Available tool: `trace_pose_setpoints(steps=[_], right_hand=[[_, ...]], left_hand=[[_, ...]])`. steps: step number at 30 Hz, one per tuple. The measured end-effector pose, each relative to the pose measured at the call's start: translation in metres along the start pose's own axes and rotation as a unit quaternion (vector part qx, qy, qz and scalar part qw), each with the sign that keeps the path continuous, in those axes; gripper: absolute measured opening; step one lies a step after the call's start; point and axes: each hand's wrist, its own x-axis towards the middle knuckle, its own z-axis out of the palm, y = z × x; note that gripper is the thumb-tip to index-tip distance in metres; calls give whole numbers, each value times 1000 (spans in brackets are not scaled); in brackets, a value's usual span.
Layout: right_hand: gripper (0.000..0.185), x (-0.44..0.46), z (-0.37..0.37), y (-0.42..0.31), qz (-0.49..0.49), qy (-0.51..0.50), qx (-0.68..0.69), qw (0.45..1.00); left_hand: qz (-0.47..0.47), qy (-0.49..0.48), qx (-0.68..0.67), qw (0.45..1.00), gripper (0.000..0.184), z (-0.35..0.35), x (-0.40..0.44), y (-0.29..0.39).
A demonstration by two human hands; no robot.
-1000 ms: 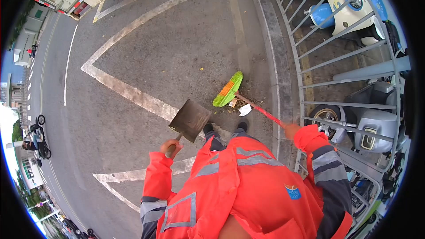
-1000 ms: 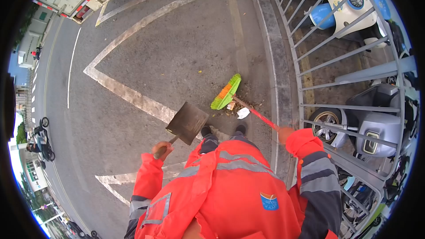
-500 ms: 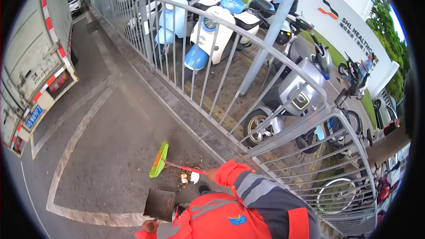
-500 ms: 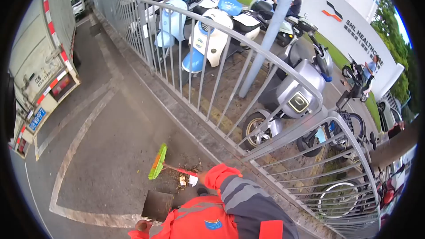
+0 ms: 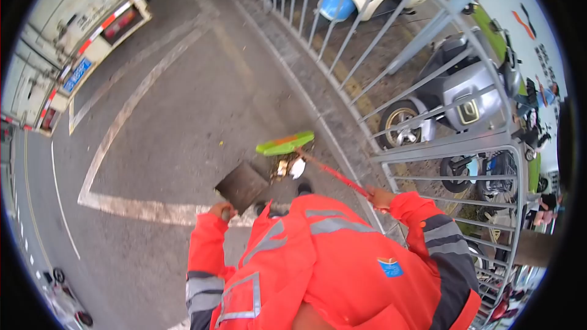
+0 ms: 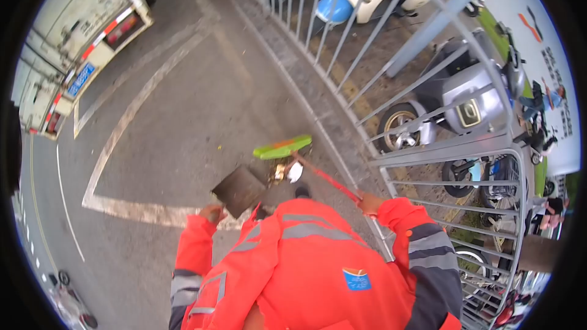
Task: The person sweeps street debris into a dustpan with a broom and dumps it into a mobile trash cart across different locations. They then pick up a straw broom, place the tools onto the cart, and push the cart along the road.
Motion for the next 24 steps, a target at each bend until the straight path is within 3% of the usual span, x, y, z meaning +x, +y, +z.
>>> trace_pose_setpoints(steps=[1, 2, 3, 5, 7, 11, 13, 19, 24], right_hand=[[35, -1, 9, -2, 20, 35, 46, 998], [35, 4, 15, -8, 20, 17, 36, 999], [26, 8, 19, -14, 18, 4, 47, 999], [19, 17, 25, -22, 17, -15, 55, 998], [11, 26, 32, -31, 31, -43, 63, 997], [11, 25, 34, -51, 81, -86, 140, 983], [10, 23, 33, -60, 132, -178, 268, 938], [20, 9, 31, -86, 138, -249, 226, 932], [17, 6, 12, -95, 164, -233, 298, 911]], left_hand=[[-20, 2, -79, 997, 18, 6, 3, -19], [3, 8, 85, 996, 26, -3, 0, 45], [14, -3, 126, 992, 27, 0, 5, 43], [-14, -26, 132, 991, 28, 5, 13, 51], [41, -53, 156, 985, 24, 17, 24, 36], [15, -76, 133, 988, 24, 47, 44, 24], [67, -54, 151, 985, 24, 61, 51, 41], [55, 70, 102, 991, 22, 107, 64, 64], [10, 67, 109, 992, 19, 105, 64, 69]])
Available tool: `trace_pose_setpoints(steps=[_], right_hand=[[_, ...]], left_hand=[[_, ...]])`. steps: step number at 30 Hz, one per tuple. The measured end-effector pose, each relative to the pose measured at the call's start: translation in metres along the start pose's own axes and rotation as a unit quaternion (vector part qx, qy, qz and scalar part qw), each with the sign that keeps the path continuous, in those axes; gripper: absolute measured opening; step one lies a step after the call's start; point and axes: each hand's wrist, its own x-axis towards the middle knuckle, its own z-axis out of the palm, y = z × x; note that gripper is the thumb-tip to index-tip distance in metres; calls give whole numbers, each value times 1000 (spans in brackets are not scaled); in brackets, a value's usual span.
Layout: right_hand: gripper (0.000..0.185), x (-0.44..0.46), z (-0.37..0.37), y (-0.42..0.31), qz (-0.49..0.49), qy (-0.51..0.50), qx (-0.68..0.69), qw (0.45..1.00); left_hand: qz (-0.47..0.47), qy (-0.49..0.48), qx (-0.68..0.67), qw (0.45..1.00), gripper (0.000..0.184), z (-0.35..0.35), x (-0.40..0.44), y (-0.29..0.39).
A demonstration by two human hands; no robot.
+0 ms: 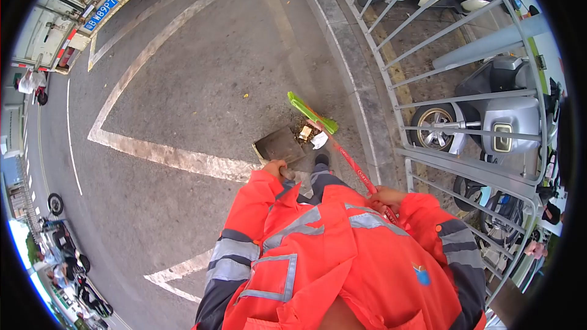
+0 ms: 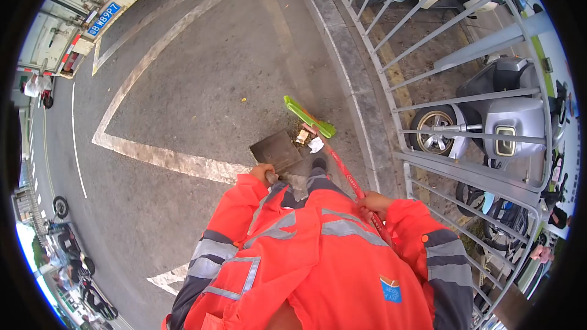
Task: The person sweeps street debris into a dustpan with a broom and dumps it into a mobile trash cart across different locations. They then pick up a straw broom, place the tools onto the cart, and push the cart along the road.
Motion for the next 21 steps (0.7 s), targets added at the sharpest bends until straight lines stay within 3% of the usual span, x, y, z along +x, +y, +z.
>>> trace_pose_setpoints(steps=[5, 8, 14, 17, 20, 21], right_hand=[[14, 0, -3, -8, 23, 4, 67, 998], [22, 16, -11, 1, 42, -73, 91, 992], [8, 13, -2, 0, 29, -139, 63, 988], [12, -3, -7, -3, 50, -146, 88, 984], [18, -39, -8, -15, 57, -200, 139, 968], [19, -50, -5, -18, 21, -168, 71, 983]], left_hand=[[4, 13, 5, 1000, 18, 11, 6, 7], [-3, -13, 27, 1000, 18, 22, 6, -1], [-6, -18, 20, 1000, 14, 18, 18, -18], [-41, -68, 27, 996, 30, 15, 22, -27], [14, -35, 14, 999, 13, 8, 11, -33], [3, -36, -31, 999, 14, 11, 5, -43]])
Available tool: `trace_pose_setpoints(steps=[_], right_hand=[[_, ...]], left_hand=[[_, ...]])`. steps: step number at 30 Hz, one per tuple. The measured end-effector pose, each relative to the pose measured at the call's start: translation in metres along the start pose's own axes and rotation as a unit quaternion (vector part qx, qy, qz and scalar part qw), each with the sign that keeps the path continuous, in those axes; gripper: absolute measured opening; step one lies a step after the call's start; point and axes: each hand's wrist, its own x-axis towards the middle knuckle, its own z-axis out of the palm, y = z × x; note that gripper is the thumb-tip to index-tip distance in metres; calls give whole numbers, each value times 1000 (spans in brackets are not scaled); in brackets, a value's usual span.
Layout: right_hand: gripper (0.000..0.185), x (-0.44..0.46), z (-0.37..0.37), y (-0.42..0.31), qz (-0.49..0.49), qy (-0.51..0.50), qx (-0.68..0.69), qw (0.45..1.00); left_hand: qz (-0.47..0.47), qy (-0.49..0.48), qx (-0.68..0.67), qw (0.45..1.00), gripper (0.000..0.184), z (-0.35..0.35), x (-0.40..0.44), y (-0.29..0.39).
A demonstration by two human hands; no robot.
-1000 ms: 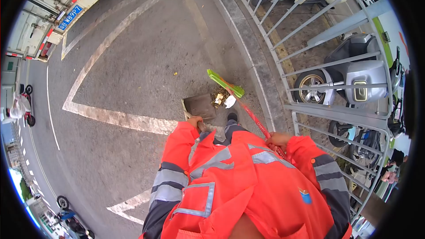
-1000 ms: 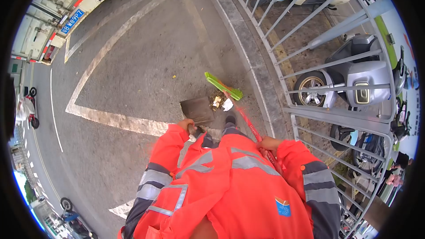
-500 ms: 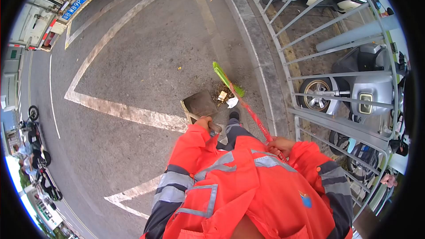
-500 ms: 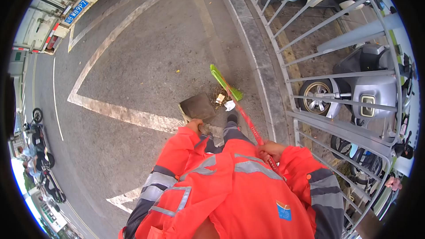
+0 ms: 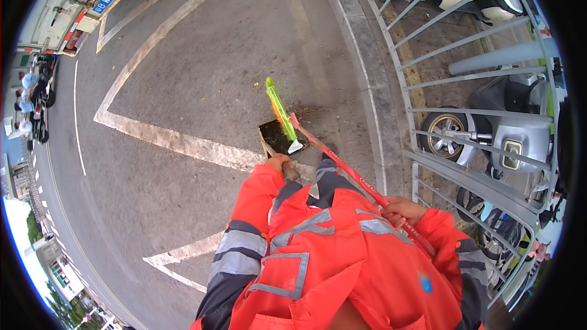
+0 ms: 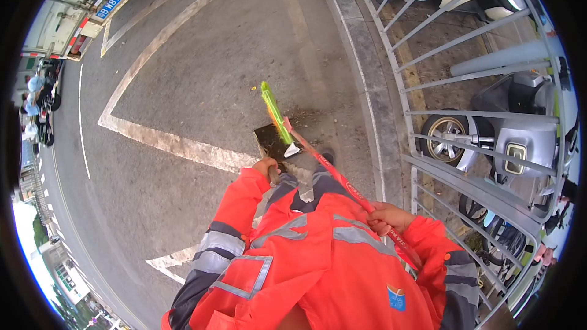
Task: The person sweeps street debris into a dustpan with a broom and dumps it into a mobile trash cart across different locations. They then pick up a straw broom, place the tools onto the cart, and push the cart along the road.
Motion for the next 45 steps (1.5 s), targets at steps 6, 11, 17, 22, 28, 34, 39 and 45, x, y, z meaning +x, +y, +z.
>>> trace_pose_setpoints(steps=[6, 11, 17, 22, 28, 34, 39, 45], right_hand=[[55, 35, 19, -58, -167, 174, -488, 839], [74, 130, 50, -144, -98, 255, -695, 665], [73, 189, -18, -137, -73, 301, -778, 546], [66, 99, -35, -72, 11, 295, -794, 531], [74, 40, -40, 0, 61, 288, -784, 547], [70, 11, -16, 36, -14, 275, -625, 730], [54, 41, -18, 39, -26, 190, -327, 925], [42, 70, -14, 48, -30, 116, -223, 968]], left_hand=[[-71, 43, -279, 957, 11, -10, -51, -12], [-177, 62, -261, 947, 18, -19, -101, 49], [-192, 163, -258, 933, 20, 17, -161, 59], [-324, 234, -482, 780, 2, 37, -175, 46], [-308, 192, -541, 759, 11, 53, -188, -8], [-102, 140, -28, 984, 13, 44, -191, -5], [-118, 45, -56, 990, 17, 35, -177, 5], [-123, 46, 32, 991, 19, 56, -161, 19]])
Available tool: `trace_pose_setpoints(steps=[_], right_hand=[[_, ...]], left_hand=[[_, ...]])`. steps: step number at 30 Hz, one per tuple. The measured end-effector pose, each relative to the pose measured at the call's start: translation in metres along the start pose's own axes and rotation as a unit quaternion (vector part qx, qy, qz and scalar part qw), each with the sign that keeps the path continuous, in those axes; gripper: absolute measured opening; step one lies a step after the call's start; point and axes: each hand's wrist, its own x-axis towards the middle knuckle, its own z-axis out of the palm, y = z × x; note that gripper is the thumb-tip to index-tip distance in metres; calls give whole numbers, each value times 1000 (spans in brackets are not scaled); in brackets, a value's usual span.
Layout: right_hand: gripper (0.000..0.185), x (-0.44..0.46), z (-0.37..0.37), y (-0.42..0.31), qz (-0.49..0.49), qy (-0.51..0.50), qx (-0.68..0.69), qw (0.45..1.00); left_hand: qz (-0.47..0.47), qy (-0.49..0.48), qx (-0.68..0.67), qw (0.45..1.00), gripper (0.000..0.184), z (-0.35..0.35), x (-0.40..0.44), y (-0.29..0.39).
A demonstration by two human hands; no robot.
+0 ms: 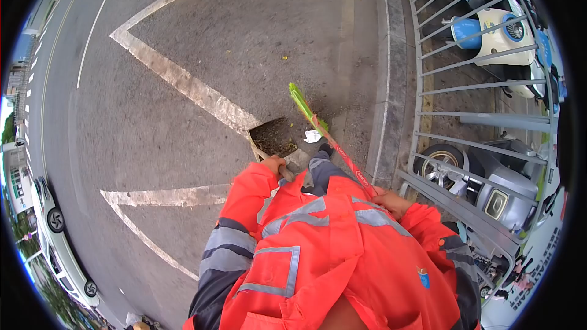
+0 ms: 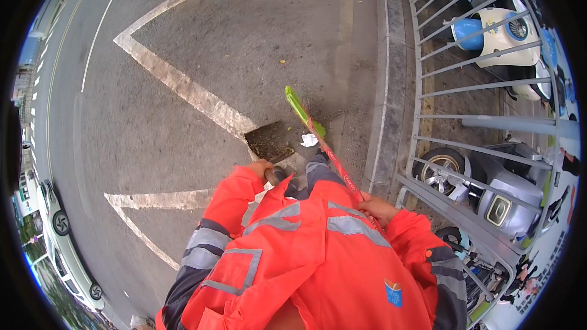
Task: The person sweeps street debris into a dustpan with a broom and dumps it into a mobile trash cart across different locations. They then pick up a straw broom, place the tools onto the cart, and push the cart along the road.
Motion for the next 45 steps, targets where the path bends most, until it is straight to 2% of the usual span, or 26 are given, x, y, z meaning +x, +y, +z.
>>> trace_pose_setpoints(steps=[4, 6, 10, 11, 12, 13, 15, 16, 18, 20, 25, 27, 28, 29, 31, 32, 33, 34, 36, 37, 38, 39, 41, 42, 43, 45], right_hand=[[38, -14, 10, -17, 64, -44, 86, 993], [46, -15, 1, -20, 77, -58, 92, 991], [49, -54, 33, -44, 38, -85, 15, 996], [52, -57, 39, -47, 4, -41, -154, 987], [55, -58, 42, -48, -29, 6, -318, 948], [55, -46, 34, -40, -29, 6, -319, 947], [59, -7, 10, -19, -256, 16, -456, 852], [59, -1, 15, -22, -256, 14, -459, 851], [62, 10, 29, -28, -146, -26, -286, 947], [61, 14, 28, -28, -133, -62, -265, 953], [57, 6, 16, -21, -109, -169, -181, 963], [55, -4, 8, -22, -1, -184, -107, 977], [55, -9, 7, -20, -1, -185, -109, 977], [53, -15, 7, -19, -35, -157, -176, 971], [51, -14, 3, -17, -69, -127, -242, 959], [51, -4, -3, -14, -219, -104, -374, 895], [50, 7, -5, -13, -290, -96, -433, 848], [50, 17, -5, -13, -360, -75, -488, 792], [53, 36, 8, -28, -225, 2, -500, 836], [54, 39, 19, -38, -178, 27, -502, 846], [55, 30, 44, -57, -65, 14, -476, 877], [57, 25, 57, -70, 47, 1, -445, 894], [55, 27, 51, -55, 20, -36, -413, 910], [53, 26, 47, -50, -6, -69, -377, 923], [53, 16, 46, -54, -10, -65, -378, 924], [54, -16, 45, -61, 64, -152, -131, 977]], left_hand=[[-21, 6, -2, 1000, 21, 16, 5, -2], [-26, 19, -22, 999, 20, 23, 3, -7], [-1, 72, -64, 995, 16, 20, -3, -12], [2, 87, -75, 993, 16, 21, -4, -15], [3, 87, -75, 993, 16, 22, -5, -19], [8, 91, -78, 993, 16, 23, -5, -22], [11, 99, -83, 992, 16, 21, -6, -21], [10, 93, -71, 993, 16, 15, -8, -16], [7, 87, -60, 994, 16, 13, -10, -16], [-15, 77, -98, 992, 16, 20, -7, -24], [-6, 91, -67, 994, 13, 14, -10, -22], [-4, 88, -70, 994, 12, 17, -10, -29], [-38, 86, -113, 989, 10, 23, -12, -34], [-71, 85, -156, 982, 9, 26, -12, -40], [-44, 93, -172, 980, 7, 39, -17, -60], [-16, 98, -188, 977, 5, 46, -19, -70], [-15, 98, -188, 977, 5, 54, -19, -78], [-39, 109, -265, 957, 5, 57, -19, -80], [-63, 120, -342, 930, 7, 59, -18, -79], [-171, 108, -511, 836, 9, 43, -17, -60], [-269, 92, -654, 701, 12, 28, -18, -42], [-267, 96, -655, 701, 12, 15, -19, -28], [-326, 89, -637, 693, 13, -2, -24, -12], [-323, 89, -636, 695, 13, 10, -24, -30], [-230, 111, -549, 796, 13, 37, -24, -64], [-123, 129, -448, 876, 13, 47, -30, -71]])
